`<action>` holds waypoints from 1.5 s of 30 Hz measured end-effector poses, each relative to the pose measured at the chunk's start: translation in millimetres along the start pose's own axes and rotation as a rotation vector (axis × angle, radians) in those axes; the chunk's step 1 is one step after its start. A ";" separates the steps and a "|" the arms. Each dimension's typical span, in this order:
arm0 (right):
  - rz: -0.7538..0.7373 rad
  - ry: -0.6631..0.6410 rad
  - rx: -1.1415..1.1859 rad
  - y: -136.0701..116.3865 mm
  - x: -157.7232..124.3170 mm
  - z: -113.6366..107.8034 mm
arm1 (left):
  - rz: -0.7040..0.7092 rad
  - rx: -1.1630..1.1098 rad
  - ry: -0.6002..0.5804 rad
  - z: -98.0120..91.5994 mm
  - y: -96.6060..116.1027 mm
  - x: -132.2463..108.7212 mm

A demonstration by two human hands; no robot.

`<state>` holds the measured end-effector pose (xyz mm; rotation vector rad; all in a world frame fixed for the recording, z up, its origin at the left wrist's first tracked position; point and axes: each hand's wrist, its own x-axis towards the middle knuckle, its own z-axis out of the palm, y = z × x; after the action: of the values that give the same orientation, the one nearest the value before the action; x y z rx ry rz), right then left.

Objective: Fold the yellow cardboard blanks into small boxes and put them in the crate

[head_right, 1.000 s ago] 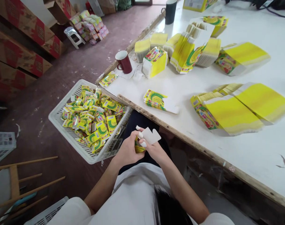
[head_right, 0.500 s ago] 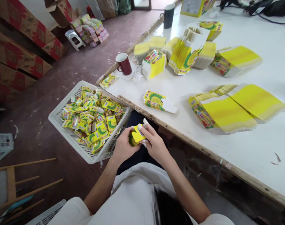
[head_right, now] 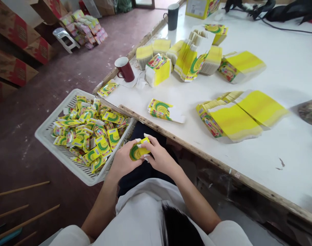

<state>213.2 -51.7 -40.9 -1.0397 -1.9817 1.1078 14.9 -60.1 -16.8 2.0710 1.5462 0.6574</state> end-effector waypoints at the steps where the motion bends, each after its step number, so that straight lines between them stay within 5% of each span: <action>1: -0.002 -0.028 -0.007 0.5 1.0 -2.0 | -0.014 -0.015 -0.010 -1.9 -1.2 -0.1; 7: -0.049 -0.191 0.028 3.8 1.4 -26.2 | -0.032 -0.100 -0.112 -8.1 4.0 -1.2; 12: -0.034 0.022 0.090 3.2 -4.8 -7.4 | 0.009 -0.099 -0.016 3.3 9.4 -3.6; 17: -0.063 0.099 0.174 2.3 -2.1 -3.0 | -0.036 -0.302 0.042 7.0 3.0 -5.2; 19: -0.009 0.183 0.183 6.0 8.6 -17.1 | -0.145 -0.501 0.258 0.6 -8.5 0.2; 22: 0.215 0.444 -0.005 18.2 35.8 -45.9 | -0.335 -0.841 0.824 -13.6 -34.2 12.1; 25: 0.477 0.539 -0.307 33.5 66.4 -66.9 | -0.541 -1.090 0.989 -20.3 -52.8 17.2; 28: 0.617 0.504 -0.429 44.8 86.6 -71.9 | -0.698 -1.160 0.920 -12.2 -51.3 12.5; 33: 0.667 0.490 -0.446 49.4 93.3 -66.5 | -0.736 -1.258 0.798 8.0 -25.4 11.1; 42: 0.529 0.632 -0.339 45.8 83.0 -62.1 | -0.491 -1.321 0.448 31.9 0.7 10.7; 45: 0.410 0.660 -0.202 26.1 65.7 -45.9 | -0.348 -1.333 0.444 37.3 6.5 7.8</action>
<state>226.9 31.2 -34.0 -1.7125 -1.3938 0.6282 45.0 -57.4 -40.9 0.6689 1.0462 1.5059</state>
